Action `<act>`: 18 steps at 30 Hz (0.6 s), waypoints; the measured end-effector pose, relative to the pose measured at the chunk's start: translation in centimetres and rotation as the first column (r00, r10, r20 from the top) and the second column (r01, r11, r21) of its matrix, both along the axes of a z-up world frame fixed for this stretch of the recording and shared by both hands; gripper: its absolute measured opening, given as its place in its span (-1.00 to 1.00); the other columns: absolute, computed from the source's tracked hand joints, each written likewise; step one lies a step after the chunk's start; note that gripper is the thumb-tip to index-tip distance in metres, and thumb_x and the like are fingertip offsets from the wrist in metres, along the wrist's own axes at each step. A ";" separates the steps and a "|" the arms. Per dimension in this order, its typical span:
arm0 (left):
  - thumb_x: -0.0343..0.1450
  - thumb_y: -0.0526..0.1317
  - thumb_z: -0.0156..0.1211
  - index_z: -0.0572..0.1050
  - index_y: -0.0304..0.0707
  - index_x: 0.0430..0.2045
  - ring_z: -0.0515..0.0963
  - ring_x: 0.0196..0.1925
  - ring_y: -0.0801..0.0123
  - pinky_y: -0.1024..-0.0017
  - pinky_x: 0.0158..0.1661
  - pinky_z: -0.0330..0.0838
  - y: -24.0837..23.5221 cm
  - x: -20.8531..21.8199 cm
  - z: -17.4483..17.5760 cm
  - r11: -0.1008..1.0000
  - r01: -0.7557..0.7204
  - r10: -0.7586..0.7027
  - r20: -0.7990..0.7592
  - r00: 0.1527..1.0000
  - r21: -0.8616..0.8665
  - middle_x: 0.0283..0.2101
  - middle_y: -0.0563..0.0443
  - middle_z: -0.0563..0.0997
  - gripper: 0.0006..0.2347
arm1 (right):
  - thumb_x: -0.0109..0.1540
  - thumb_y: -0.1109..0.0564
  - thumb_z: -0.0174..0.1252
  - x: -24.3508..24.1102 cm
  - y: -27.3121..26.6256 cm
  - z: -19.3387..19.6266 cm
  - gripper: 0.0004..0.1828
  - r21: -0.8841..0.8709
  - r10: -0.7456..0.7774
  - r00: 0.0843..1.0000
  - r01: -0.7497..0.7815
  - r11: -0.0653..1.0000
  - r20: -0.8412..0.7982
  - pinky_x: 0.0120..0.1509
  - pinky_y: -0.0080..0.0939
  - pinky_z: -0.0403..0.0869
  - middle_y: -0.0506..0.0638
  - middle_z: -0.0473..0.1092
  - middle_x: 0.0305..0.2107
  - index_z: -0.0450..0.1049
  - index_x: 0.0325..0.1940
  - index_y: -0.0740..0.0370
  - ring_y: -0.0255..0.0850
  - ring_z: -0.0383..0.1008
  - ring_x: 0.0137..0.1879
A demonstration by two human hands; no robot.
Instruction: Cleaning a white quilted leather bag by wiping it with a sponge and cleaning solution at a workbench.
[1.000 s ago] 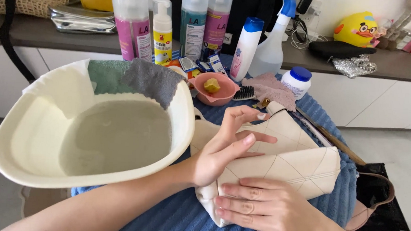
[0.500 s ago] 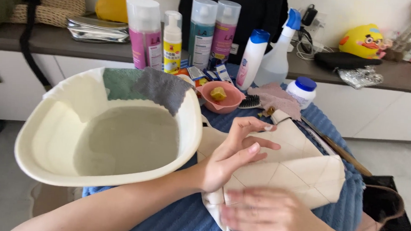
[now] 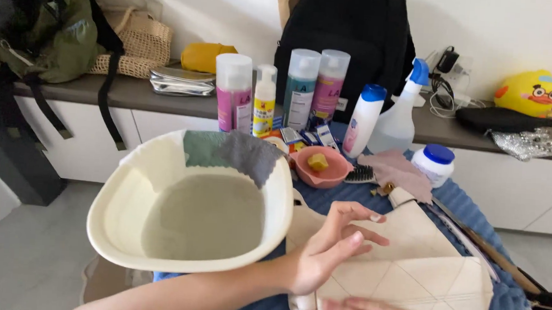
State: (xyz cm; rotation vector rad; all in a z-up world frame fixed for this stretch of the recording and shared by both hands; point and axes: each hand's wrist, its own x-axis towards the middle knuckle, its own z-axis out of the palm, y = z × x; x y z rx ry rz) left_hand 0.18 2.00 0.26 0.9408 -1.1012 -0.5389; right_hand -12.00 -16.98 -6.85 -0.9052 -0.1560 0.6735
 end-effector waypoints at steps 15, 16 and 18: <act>0.53 -0.25 0.05 0.03 -0.06 0.10 0.45 0.32 0.15 0.12 0.28 0.43 0.3 -0.3 0.5 0.991 -0.121 0.106 0.208 0.972 0.058 0.35 -0.20 0.18 -0.65 | 0.25 -0.69 -0.61 -2.0 0.4 -0.5 0.22 0.258 0.841 0.329 0.848 -0.463 0.429 0.35 0.01 0.39 0.38 0.38 0.26 0.29 0.37 0.43 0.14 0.41 0.39; 0.54 -0.24 0.05 0.03 -0.06 0.11 0.45 0.32 0.13 0.11 0.27 0.43 0.3 -0.3 0.5 0.990 -0.126 0.109 0.210 0.972 0.068 0.34 -0.21 0.18 -0.65 | 0.30 -0.23 -0.41 -0.9 1.8 -0.7 -0.21 0.405 0.890 0.278 0.813 -0.418 0.361 0.16 0.06 0.45 0.41 0.46 0.09 0.41 0.19 0.47 0.21 0.51 0.21; 0.54 -0.23 0.04 0.03 -0.06 0.12 0.46 0.32 0.11 0.11 0.27 0.44 0.6 -0.4 0.6 0.987 -0.135 0.115 0.213 0.970 0.083 0.34 -0.23 0.19 -0.65 | 0.35 0.23 -0.20 0.4 5.4 -1.1 -0.60 0.540 0.929 0.231 0.762 -0.357 0.289 -0.03 0.11 0.52 0.45 0.54 -0.08 0.52 0.02 0.51 0.28 0.62 0.02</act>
